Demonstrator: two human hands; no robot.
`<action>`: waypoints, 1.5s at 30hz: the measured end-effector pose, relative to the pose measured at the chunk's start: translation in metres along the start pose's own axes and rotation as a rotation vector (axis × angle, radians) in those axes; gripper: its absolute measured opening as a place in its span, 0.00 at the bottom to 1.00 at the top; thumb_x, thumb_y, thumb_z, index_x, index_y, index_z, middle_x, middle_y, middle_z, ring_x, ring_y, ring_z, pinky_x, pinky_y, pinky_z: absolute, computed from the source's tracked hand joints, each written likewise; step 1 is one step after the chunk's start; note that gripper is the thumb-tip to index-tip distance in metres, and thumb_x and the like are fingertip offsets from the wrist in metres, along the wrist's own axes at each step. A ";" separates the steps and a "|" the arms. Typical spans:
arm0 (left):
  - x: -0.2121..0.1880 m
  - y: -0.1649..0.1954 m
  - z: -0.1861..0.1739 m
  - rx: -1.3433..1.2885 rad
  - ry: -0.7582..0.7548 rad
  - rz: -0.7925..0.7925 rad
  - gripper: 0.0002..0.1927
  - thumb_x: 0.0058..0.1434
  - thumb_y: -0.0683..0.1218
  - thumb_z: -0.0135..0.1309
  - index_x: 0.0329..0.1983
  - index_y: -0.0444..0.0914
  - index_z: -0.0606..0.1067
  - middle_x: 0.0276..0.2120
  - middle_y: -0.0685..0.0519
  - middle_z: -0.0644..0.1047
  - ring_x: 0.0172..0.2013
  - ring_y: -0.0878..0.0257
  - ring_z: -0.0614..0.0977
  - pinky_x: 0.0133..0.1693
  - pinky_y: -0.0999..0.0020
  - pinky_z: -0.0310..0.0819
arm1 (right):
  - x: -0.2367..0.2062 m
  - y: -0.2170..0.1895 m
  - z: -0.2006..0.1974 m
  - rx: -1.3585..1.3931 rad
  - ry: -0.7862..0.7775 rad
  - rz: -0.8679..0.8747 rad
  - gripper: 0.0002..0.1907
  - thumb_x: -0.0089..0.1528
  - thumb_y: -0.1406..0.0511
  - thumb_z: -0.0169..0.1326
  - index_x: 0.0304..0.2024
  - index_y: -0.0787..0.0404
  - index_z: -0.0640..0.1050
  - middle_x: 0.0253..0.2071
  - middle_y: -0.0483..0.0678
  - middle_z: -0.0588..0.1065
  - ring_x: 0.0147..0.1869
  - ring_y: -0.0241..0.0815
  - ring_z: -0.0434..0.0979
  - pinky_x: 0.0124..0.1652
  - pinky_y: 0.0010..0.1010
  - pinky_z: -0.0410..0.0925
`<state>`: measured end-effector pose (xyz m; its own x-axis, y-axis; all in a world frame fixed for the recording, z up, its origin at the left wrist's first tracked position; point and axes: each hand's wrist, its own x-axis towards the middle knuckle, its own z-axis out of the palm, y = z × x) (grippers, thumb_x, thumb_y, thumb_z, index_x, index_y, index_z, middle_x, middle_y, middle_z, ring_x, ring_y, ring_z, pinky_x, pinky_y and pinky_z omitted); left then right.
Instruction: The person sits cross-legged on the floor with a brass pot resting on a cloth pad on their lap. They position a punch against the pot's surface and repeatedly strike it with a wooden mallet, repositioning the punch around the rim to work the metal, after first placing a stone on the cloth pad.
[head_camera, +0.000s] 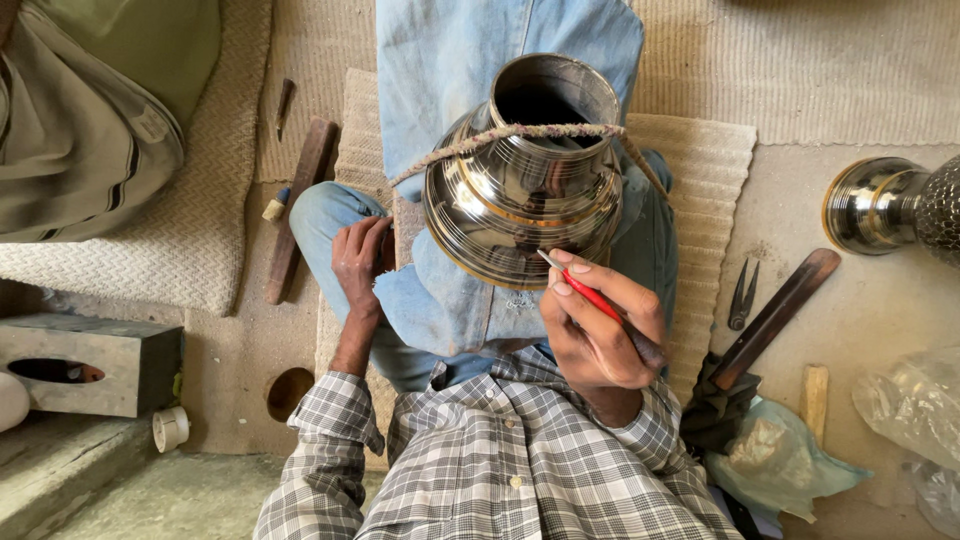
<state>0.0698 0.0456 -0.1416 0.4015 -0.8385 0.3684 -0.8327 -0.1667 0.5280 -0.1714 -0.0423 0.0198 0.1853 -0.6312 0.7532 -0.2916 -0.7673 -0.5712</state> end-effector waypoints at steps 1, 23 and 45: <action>0.000 0.000 0.000 0.002 -0.001 -0.005 0.18 0.57 0.39 0.59 0.52 0.38 0.79 0.48 0.51 0.79 0.48 0.53 0.78 0.51 0.58 0.72 | 0.000 0.000 0.000 -0.003 -0.009 -0.010 0.11 0.59 0.83 0.64 0.40 0.70 0.79 0.47 0.56 0.72 0.48 0.51 0.84 0.46 0.34 0.79; 0.000 -0.002 0.001 0.034 -0.010 -0.006 0.21 0.56 0.38 0.58 0.54 0.39 0.80 0.49 0.51 0.79 0.49 0.53 0.79 0.52 0.59 0.73 | 0.021 0.013 -0.017 0.123 -0.125 0.039 0.12 0.58 0.82 0.67 0.39 0.67 0.79 0.45 0.53 0.76 0.47 0.45 0.84 0.47 0.35 0.79; 0.001 -0.001 0.002 0.026 -0.013 0.000 0.18 0.57 0.38 0.59 0.53 0.37 0.79 0.49 0.49 0.79 0.48 0.52 0.78 0.52 0.58 0.72 | 0.019 0.024 -0.025 0.140 -0.173 -0.005 0.12 0.58 0.81 0.67 0.39 0.64 0.80 0.44 0.52 0.76 0.48 0.47 0.85 0.46 0.31 0.79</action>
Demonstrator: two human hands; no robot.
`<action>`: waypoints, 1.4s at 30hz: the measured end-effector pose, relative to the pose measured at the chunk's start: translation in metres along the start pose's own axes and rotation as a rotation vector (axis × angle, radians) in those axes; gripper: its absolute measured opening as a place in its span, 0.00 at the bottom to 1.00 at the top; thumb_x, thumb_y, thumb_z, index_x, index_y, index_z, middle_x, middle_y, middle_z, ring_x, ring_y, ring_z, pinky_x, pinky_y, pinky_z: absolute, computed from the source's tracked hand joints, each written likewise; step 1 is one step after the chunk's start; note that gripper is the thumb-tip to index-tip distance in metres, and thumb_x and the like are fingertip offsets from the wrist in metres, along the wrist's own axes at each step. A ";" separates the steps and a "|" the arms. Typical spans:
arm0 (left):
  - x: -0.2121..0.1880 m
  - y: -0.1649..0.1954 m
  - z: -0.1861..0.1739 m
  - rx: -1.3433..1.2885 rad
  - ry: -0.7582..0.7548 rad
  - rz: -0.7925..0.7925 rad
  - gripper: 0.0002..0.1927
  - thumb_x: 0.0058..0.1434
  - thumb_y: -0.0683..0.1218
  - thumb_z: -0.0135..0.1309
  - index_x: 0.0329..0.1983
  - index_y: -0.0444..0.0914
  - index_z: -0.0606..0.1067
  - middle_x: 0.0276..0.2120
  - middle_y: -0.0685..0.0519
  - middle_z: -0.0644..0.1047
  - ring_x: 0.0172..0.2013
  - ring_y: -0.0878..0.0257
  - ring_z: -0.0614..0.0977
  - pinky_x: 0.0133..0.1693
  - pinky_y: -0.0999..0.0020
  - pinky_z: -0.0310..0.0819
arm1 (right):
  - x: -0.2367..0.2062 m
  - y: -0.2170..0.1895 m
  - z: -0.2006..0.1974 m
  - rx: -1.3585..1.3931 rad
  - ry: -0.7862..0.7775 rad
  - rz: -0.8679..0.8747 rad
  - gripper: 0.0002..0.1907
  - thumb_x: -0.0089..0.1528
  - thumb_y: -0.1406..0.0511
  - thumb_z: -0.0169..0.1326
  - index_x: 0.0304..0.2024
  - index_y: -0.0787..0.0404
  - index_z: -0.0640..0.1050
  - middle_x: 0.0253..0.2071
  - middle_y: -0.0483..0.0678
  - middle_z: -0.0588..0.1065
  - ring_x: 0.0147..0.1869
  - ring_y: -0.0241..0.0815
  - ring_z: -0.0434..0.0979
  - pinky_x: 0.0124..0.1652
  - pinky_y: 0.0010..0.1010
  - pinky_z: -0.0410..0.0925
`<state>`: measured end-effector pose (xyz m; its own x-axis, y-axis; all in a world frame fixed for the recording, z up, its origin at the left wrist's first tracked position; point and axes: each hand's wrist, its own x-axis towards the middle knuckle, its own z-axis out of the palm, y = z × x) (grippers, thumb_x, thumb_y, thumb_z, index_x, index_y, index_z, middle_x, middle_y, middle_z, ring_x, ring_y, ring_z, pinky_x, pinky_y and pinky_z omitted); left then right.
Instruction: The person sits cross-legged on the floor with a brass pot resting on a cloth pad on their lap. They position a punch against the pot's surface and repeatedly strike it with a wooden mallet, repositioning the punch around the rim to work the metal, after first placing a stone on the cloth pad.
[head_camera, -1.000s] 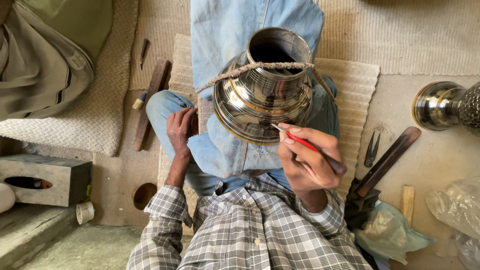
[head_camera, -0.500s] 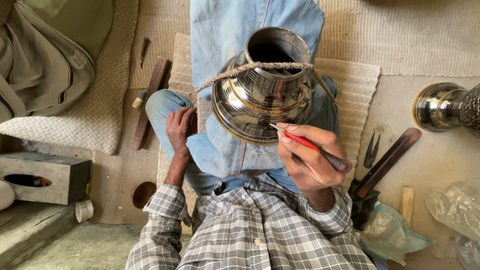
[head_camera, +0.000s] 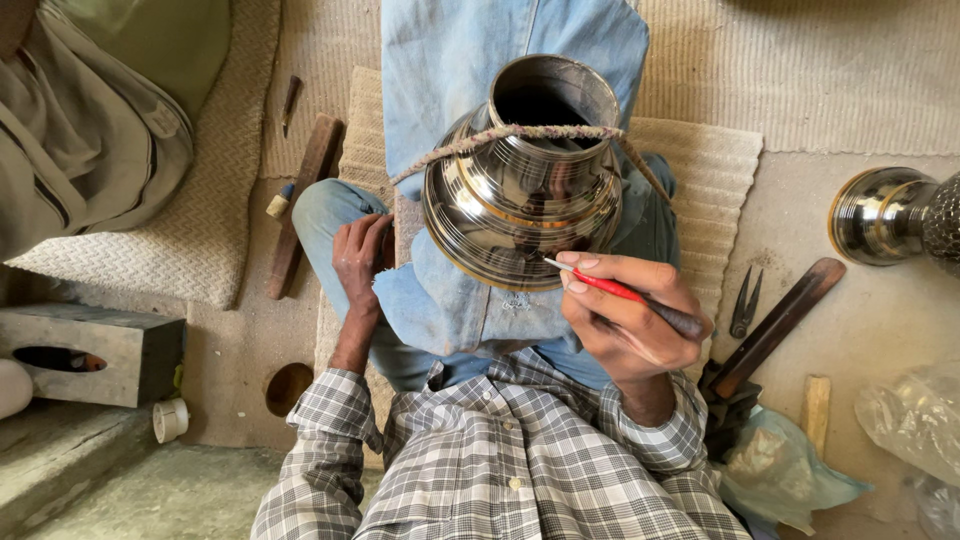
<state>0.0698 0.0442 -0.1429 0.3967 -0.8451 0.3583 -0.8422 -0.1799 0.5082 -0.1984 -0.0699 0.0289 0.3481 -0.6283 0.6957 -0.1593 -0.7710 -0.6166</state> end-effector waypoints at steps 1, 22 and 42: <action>0.000 0.000 0.000 -0.002 0.002 -0.002 0.18 0.58 0.38 0.59 0.53 0.37 0.79 0.48 0.49 0.79 0.48 0.52 0.78 0.52 0.58 0.72 | -0.001 0.000 0.000 0.019 0.010 0.022 0.12 0.58 0.81 0.66 0.39 0.64 0.79 0.44 0.52 0.76 0.48 0.47 0.85 0.46 0.32 0.79; 0.004 0.005 -0.001 0.007 0.022 0.020 0.19 0.55 0.37 0.60 0.52 0.37 0.79 0.48 0.50 0.78 0.48 0.51 0.78 0.51 0.57 0.73 | -0.010 -0.001 0.012 -0.035 0.137 0.046 0.12 0.58 0.82 0.66 0.39 0.68 0.78 0.45 0.55 0.74 0.47 0.47 0.84 0.45 0.37 0.80; 0.002 0.002 -0.001 -0.017 0.018 0.006 0.19 0.56 0.37 0.59 0.53 0.38 0.79 0.47 0.51 0.79 0.46 0.53 0.78 0.50 0.59 0.71 | 0.000 -0.024 0.019 -0.123 0.063 0.040 0.13 0.59 0.81 0.68 0.43 0.67 0.80 0.47 0.56 0.75 0.50 0.49 0.84 0.49 0.34 0.79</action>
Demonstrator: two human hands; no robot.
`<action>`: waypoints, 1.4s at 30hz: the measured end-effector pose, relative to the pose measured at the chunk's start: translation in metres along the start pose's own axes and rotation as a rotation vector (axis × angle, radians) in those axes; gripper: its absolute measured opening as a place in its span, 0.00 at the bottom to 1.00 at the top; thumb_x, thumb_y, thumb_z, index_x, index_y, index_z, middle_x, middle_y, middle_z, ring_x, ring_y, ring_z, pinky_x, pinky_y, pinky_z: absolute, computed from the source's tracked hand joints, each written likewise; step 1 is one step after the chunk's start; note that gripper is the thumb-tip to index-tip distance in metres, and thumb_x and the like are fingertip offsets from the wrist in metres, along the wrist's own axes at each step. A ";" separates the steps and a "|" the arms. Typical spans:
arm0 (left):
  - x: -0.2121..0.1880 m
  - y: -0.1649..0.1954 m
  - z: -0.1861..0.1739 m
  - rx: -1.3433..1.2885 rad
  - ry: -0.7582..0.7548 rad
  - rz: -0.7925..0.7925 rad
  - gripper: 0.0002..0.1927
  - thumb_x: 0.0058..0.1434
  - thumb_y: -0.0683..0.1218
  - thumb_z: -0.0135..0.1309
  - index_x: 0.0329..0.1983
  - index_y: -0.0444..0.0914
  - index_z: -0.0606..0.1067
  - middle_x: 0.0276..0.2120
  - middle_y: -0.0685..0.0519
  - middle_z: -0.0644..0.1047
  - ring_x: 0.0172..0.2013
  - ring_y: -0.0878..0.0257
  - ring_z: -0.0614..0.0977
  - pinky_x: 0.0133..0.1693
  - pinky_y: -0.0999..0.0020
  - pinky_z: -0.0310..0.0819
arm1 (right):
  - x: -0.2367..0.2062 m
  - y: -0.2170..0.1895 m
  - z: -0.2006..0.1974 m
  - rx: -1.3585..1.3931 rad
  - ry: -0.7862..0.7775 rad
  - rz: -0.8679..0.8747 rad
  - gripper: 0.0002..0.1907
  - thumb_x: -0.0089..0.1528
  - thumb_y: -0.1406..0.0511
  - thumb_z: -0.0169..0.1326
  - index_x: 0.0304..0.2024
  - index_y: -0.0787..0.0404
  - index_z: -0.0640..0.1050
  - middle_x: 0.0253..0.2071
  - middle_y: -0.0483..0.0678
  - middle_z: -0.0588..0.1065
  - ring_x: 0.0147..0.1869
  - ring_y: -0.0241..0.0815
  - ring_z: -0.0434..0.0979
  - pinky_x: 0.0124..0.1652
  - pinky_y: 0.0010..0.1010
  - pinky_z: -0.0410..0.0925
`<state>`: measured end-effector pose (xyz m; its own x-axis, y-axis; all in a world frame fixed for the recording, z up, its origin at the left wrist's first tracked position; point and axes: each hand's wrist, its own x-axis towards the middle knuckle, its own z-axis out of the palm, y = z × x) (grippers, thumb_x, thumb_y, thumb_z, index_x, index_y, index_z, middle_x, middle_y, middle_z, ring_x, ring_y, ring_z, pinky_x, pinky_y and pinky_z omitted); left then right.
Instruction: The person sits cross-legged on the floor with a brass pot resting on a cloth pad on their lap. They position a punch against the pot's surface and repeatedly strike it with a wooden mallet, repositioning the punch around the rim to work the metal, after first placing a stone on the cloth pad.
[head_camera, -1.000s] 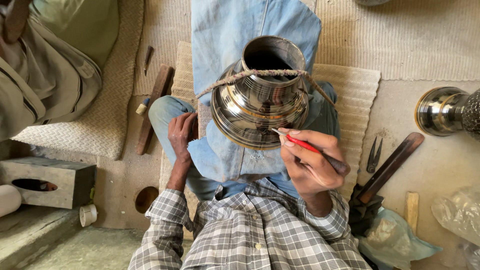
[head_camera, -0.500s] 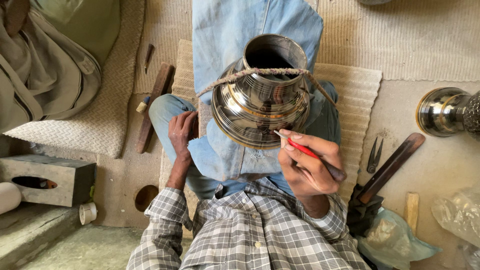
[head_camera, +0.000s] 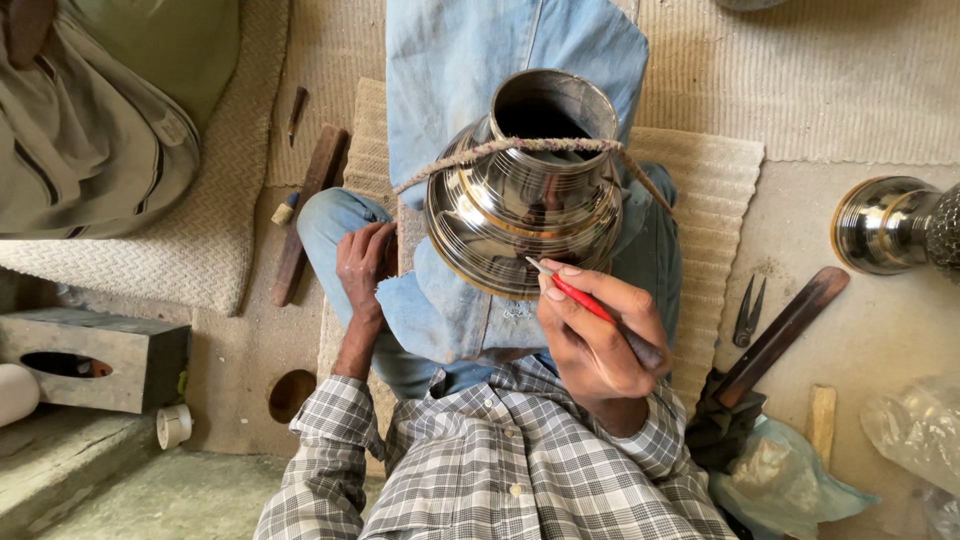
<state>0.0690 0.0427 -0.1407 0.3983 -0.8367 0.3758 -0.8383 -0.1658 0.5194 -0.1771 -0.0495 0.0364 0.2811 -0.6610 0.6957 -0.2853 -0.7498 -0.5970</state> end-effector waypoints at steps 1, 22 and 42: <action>-0.001 -0.001 0.000 -0.002 -0.002 0.005 0.19 0.56 0.38 0.59 0.53 0.38 0.79 0.47 0.50 0.79 0.46 0.53 0.78 0.50 0.59 0.71 | 0.001 -0.001 0.000 -0.007 -0.002 -0.002 0.13 0.59 0.80 0.68 0.43 0.67 0.80 0.47 0.56 0.75 0.50 0.49 0.84 0.48 0.33 0.79; -0.004 -0.006 0.002 0.051 -0.019 -0.011 0.21 0.56 0.37 0.61 0.54 0.39 0.80 0.48 0.51 0.79 0.48 0.54 0.78 0.50 0.60 0.71 | 0.000 0.009 0.000 0.097 0.009 -0.057 0.11 0.58 0.82 0.66 0.37 0.67 0.79 0.44 0.54 0.76 0.47 0.47 0.84 0.46 0.31 0.78; 0.008 0.178 -0.131 -0.663 -0.215 0.367 0.14 0.55 0.39 0.64 0.45 0.34 0.79 0.42 0.49 0.79 0.47 0.51 0.83 0.49 0.56 0.80 | -0.068 0.005 -0.033 0.542 -0.375 -0.234 0.46 0.66 0.82 0.57 0.75 0.40 0.55 0.52 0.62 0.75 0.48 0.49 0.85 0.44 0.30 0.82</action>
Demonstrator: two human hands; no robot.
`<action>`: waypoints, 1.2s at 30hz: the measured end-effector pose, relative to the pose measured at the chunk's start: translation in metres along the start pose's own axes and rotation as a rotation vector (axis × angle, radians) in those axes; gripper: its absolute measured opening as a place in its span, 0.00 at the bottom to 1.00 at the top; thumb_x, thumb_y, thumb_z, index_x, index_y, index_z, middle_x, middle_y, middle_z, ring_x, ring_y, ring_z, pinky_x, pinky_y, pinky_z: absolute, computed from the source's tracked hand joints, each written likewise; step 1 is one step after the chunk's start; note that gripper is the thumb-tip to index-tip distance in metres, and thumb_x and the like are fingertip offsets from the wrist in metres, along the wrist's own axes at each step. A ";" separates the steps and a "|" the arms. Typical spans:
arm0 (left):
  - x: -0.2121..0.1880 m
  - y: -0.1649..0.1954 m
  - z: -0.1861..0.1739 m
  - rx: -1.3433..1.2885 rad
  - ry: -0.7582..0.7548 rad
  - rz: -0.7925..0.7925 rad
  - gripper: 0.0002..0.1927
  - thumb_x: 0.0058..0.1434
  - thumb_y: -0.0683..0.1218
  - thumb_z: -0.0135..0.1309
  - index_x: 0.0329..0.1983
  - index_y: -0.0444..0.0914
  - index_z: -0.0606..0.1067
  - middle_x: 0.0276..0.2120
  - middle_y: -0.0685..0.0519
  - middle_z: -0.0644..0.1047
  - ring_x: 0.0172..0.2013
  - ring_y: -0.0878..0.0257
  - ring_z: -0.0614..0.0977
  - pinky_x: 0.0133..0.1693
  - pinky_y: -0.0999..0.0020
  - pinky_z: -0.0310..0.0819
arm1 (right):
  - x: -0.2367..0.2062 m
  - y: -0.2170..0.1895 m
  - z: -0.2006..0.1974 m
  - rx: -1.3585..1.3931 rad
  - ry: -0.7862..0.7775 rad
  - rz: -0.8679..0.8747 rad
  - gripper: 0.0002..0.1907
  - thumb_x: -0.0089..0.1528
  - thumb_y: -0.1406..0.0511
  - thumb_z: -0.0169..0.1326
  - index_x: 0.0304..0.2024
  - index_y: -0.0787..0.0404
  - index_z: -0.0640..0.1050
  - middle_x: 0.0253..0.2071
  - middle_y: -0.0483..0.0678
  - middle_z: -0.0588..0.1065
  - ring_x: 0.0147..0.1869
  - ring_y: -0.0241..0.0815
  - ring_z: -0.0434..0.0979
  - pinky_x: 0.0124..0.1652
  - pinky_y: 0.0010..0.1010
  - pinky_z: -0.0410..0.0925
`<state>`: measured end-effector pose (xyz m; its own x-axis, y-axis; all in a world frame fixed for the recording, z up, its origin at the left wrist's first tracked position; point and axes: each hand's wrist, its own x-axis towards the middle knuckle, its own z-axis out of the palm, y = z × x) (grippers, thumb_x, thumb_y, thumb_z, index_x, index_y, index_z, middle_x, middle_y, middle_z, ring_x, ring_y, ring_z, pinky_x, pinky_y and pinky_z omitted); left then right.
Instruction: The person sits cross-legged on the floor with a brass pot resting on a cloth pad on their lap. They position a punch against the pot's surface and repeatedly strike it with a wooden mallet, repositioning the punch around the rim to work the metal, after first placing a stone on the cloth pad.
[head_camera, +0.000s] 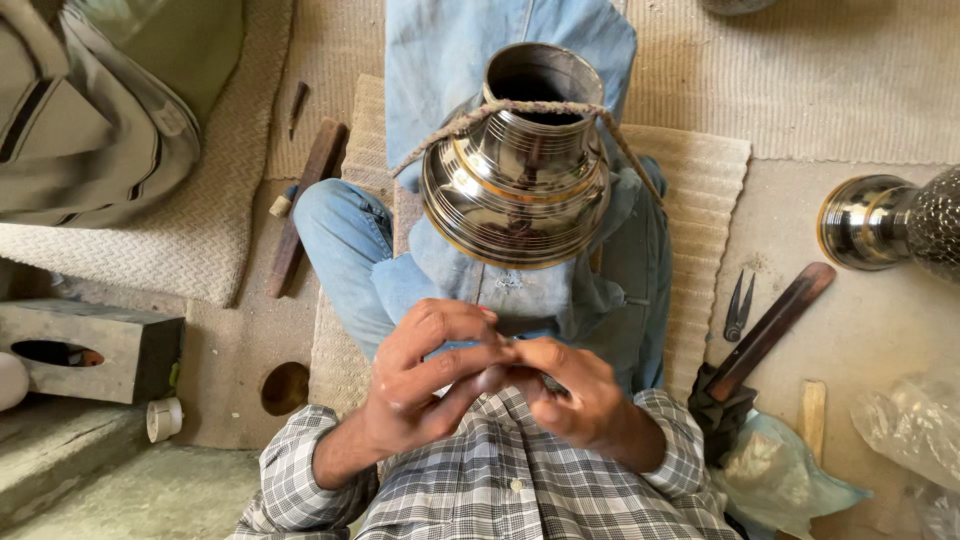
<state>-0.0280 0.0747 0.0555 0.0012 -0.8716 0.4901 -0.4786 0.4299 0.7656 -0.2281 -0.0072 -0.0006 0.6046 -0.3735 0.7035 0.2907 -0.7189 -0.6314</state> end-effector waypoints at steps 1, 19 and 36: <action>0.002 -0.001 0.003 -0.146 0.035 -0.043 0.11 0.58 0.37 0.62 0.44 0.34 0.78 0.42 0.48 0.79 0.48 0.51 0.84 0.52 0.56 0.82 | -0.006 -0.001 -0.006 -0.031 0.031 0.043 0.45 0.68 0.79 0.58 0.76 0.38 0.54 0.54 0.59 0.75 0.49 0.48 0.84 0.45 0.29 0.81; 0.060 -0.037 -0.014 -0.601 0.299 -0.293 0.18 0.72 0.27 0.54 0.58 0.34 0.65 0.50 0.45 0.75 0.50 0.60 0.82 0.54 0.61 0.84 | -0.247 0.047 -0.117 -1.256 0.208 1.430 0.39 0.62 0.57 0.67 0.72 0.59 0.68 0.54 0.65 0.65 0.61 0.69 0.65 0.61 0.60 0.63; 0.079 -0.047 -0.010 -0.449 0.229 -0.264 0.19 0.71 0.30 0.59 0.60 0.34 0.68 0.50 0.48 0.75 0.50 0.63 0.83 0.50 0.68 0.85 | -0.216 0.035 -0.131 0.069 1.068 1.135 0.27 0.80 0.59 0.43 0.80 0.59 0.62 0.47 0.50 0.75 0.38 0.39 0.75 0.37 0.35 0.74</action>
<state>0.0035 -0.0123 0.0627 0.2843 -0.9113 0.2979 -0.0158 0.3062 0.9518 -0.4454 -0.0289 -0.1316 -0.2563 -0.9320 -0.2564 0.1141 0.2342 -0.9655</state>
